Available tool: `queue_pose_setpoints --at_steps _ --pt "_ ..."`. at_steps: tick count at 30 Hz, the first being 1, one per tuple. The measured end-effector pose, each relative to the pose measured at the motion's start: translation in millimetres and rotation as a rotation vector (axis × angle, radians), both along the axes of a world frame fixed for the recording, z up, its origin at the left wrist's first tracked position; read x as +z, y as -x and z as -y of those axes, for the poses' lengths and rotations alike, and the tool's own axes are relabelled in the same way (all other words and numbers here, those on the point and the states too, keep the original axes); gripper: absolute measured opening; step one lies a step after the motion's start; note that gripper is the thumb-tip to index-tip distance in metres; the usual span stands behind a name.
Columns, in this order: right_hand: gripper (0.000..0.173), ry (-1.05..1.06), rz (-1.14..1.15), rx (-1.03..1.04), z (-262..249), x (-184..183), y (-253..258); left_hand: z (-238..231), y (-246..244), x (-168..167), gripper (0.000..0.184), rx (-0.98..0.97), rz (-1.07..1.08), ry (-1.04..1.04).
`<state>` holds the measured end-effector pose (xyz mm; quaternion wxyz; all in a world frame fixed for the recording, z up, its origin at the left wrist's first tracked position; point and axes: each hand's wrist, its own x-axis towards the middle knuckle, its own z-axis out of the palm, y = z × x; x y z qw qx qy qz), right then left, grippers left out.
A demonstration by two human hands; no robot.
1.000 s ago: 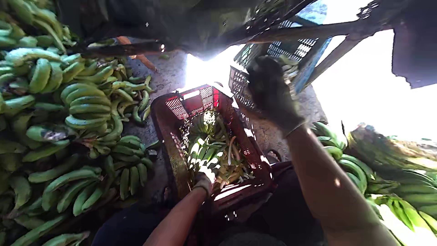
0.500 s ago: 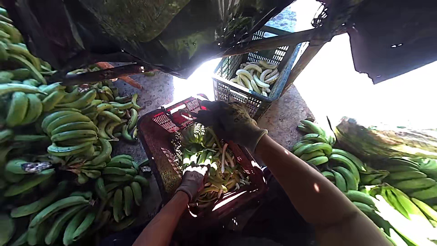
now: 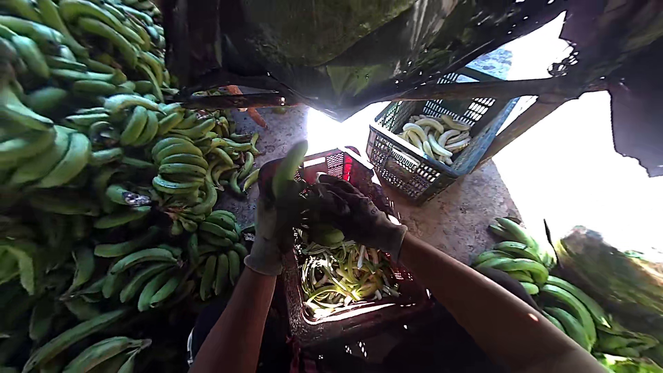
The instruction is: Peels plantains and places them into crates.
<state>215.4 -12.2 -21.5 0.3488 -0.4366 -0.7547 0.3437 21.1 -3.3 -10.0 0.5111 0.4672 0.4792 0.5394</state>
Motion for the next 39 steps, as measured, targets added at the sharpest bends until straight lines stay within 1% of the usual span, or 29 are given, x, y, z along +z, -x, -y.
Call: queue_pose_setpoints --at_steps 2,4,6,7,8,10,12,14,15,16,17,18,19,21,22,23,24,26,27,28,30,31,33,34,35,36,37,38,39 --pt "0.044 0.081 -0.035 -0.033 0.7 6.1 3.5 -12.7 6.4 -1.5 0.022 0.002 0.284 0.006" --pt "0.042 0.149 -0.018 -0.021 -3.8 6.3 0.1 -23.2 12.6 -7.5 0.022 -0.062 0.504 -0.018" --pt "0.04 0.226 0.018 -0.019 -9.6 2.7 -5.6 -30.4 26.7 -6.9 0.026 -0.16 0.687 -0.138" --pt "0.036 0.277 0.061 -0.011 -12.4 -0.7 -9.7 -37.6 40.8 -4.2 0.03 -0.208 0.74 -0.248" --pt "0.035 0.32 0.122 0.004 -13.6 -5.8 -12.9 -44.3 57.2 1.0 0.037 -0.227 0.716 -0.342" --pt "0.034 0.362 0.163 0.041 -16.0 -13.2 -13.5 -48.1 72.0 13.2 0.049 -0.189 0.627 -0.418" --pt "0.039 0.398 -0.092 0.007 -18.8 -6.6 -9.6 -29.3 59.5 13.7 0.048 -0.201 0.558 -0.279" --pt "0.04 0.444 -0.547 -0.027 -22.6 13.0 -11.7 -4.1 33.4 0.7 0.043 -0.319 0.497 -0.054" --pt "0.045 0.426 -0.752 0.019 -28.2 17.0 -17.2 6.2 18.6 -4.1 0.041 -0.343 0.402 0.04" --pt "0.043 0.354 -0.833 0.027 -32.6 21.1 -20.2 12.3 6.7 -6.1 0.037 -0.379 0.288 0.112" --pt "0.037 0.257 -0.814 -0.031 -33.8 24.7 -20.3 14.8 -2.0 -7.8 0.033 -0.409 0.177 0.156" --pt "0.028 0.162 -0.703 -0.121 -31.0 27.9 -17.0 15.0 -7.9 -10.1 0.034 -0.42 0.038 0.164" --pt "0.022 0.101 -0.536 -0.213 -26.1 31.8 -11.5 14.3 -12.5 -11.5 0.037 -0.392 -0.167 0.138" --pt "0.024 0.096 -0.209 -0.246 -16.3 33.6 -3.1 10.6 -16.0 -14.0 0.044 -0.327 -0.621 0.025" --pt "0.027 0.114 -0.103 -0.212 -14.3 32.6 0.0 8.3 -15.6 -14.8 0.045 -0.301 -0.742 0.004" --pt "0.033 0.143 -0.033 -0.184 -13.1 33.0 0.3 6.4 -13.7 -13.0 0.044 -0.266 -0.787 0.022" --pt "0.04 0.144 0.006 -0.179 -11.6 34.5 -1.2 4.9 -9.5 -11.0 0.044 -0.212 -0.749 0.051" --pt "0.057 0.147 0.034 -0.156 -10.2 32.7 -8.9 2.0 6.7 -12.1 0.047 -0.101 -0.478 0.039" --pt "0.065 0.199 0.03 -0.138 -10.0 28.7 -13.3 1.7 15.4 -11.4 0.048 -0.077 -0.333 0.011" --pt "0.064 0.258 0.021 -0.117 -9.3 25.0 -16.2 1.5 21.9 -8.4 0.047 -0.056 -0.247 -0.029" --pt "0.046 0.259 -0.006 -0.098 -5.6 20.6 -16.6 0.5 28.8 1.0 0.047 -0.018 -0.266 -0.096" --pt "0.04 0.194 -0.019 -0.101 -2.8 21.6 -15.9 0.2 29.7 3.4 0.047 -0.001 -0.307 -0.125" --pt "0.038 -0.004 -0.037 -0.142 4.4 29.4 -13.0 1.8 29.0 2.7 0.047 0.026 -0.357 -0.161" --pt "0.038 -0.054 0.024 -0.163 6.7 32.0 -12.8 4.6 29.1 2.1 0.047 0.024 -0.355 -0.168" --pt "0.036 -0.002 0.142 -0.154 7.0 30.3 -14.8 8.0 30.1 2.0 0.047 -0.007 -0.317 -0.181" --pt "0.034 0.14 0.289 -0.125 4.0 22.9 -17.6 11.2 31.6 3.1 0.047 -0.069 -0.233 -0.213" --pt "0.036 0.316 0.423 -0.094 -1.3 14.0 -18.8 12.9 33.7 5.4 0.046 -0.145 -0.125 -0.239" --pt "0.042 0.435 0.494 -0.057 -6.0 6.8 -18.9 12.1 37.0 8.2 0.047 -0.238 -0.01 -0.252" --pt "0.044 0.473 0.476 -0.039 -7.5 3.8 -20.0 10.2 39.9 10.2 0.049 -0.305 0.072 -0.236"
